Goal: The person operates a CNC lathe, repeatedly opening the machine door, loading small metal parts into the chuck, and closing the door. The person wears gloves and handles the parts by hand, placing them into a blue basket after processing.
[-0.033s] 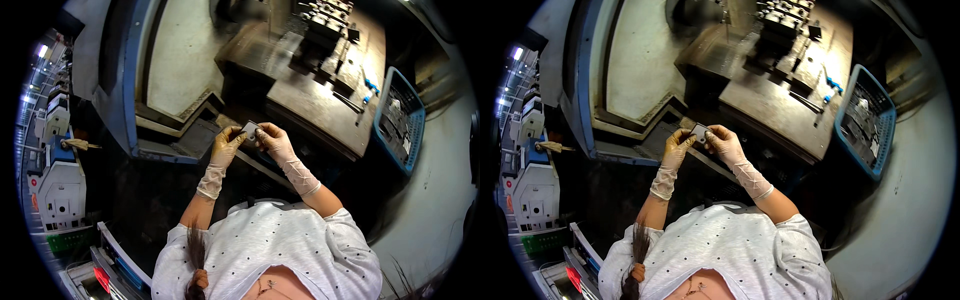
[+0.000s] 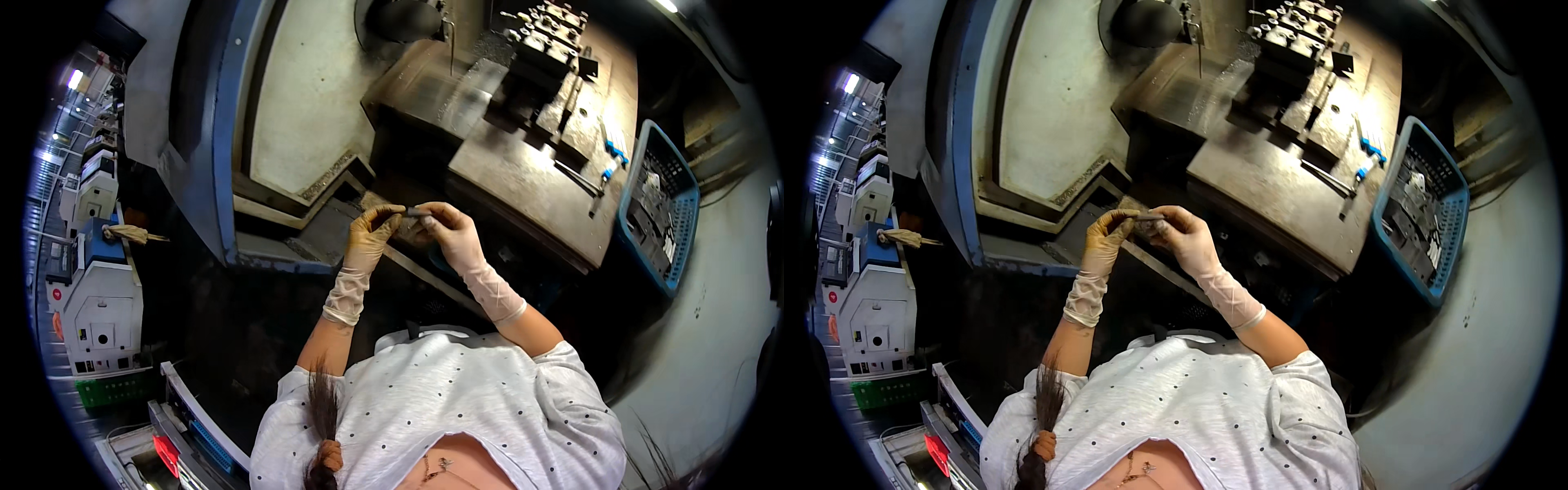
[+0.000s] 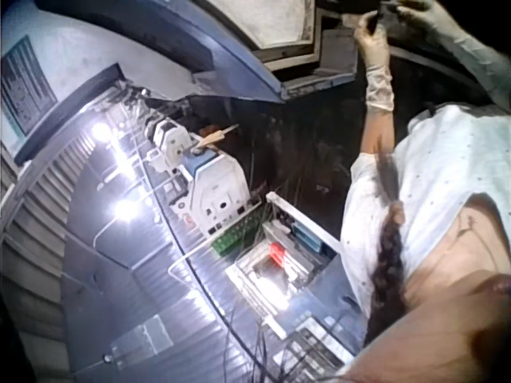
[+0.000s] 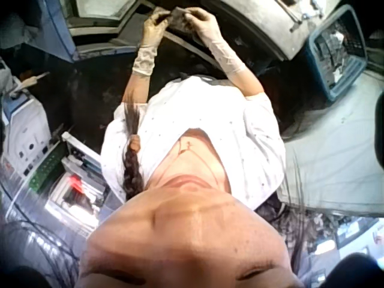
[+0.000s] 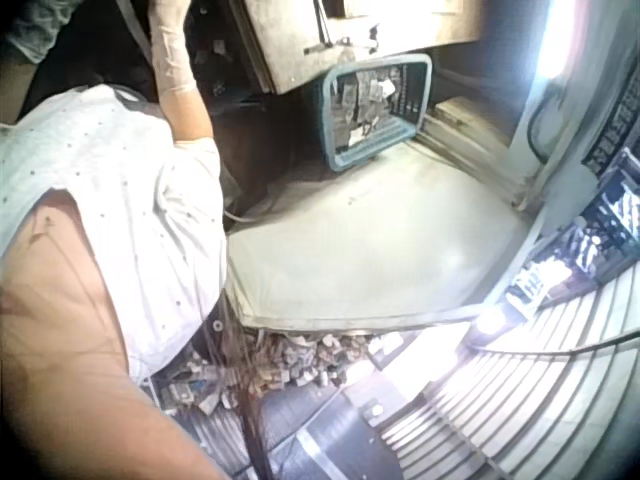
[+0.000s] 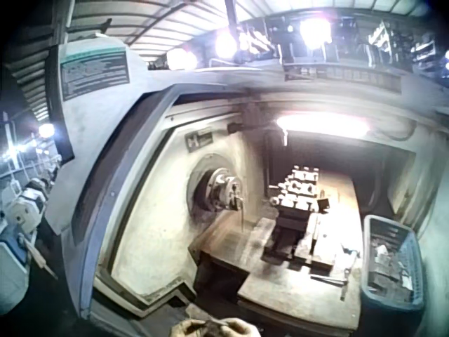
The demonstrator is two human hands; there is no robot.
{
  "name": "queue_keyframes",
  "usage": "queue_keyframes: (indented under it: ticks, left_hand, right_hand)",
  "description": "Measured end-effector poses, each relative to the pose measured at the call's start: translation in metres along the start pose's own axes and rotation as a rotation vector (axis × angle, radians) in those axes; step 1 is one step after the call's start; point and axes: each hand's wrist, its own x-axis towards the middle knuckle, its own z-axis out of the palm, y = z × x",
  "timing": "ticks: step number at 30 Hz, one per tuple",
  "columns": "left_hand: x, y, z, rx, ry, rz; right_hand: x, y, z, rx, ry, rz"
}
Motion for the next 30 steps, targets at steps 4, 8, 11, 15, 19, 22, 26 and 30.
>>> queue_keyframes:
  ticks: [4, 8, 11, 15, 19, 22, 26, 30]
  left_hand:
    - [0.022, 0.022, 0.0, -0.27, -0.014, -0.092]
    - [0.066, 0.035, 0.021, -0.34, 0.048, -0.016]
    - [0.118, 0.037, 0.023, -0.695, -0.035, -0.219]
    - [0.205, 0.058, 0.028, -0.388, 0.079, 0.061]
    - [0.295, 0.094, 0.026, 0.735, 0.264, 0.602]
    - [0.314, 0.122, 0.04, 1.193, 0.2, 0.597]
    - [0.327, 0.142, 0.066, 1.609, 0.196, 0.609]
    - [0.332, 0.157, 0.076, 1.874, 0.108, 0.43]
  right_hand:
    - [0.01, -0.017, 0.007, -0.391, -0.106, -0.292]
    - [0.01, -0.037, -0.002, -0.299, 0.062, -0.445]
    - [-0.007, -0.046, -0.017, -0.352, 0.245, -0.39]
    - [-0.046, -0.068, -0.025, -0.777, 0.272, -0.408]
    - [-0.079, -0.066, -0.039, -0.86, 0.396, -0.289]
    - [-0.088, -0.06, -0.041, -0.855, 0.407, -0.185]
    - [-0.093, -0.055, -0.036, -0.897, 0.39, -0.165]
    - [-0.092, -0.06, -0.034, -0.943, 0.379, -0.19]
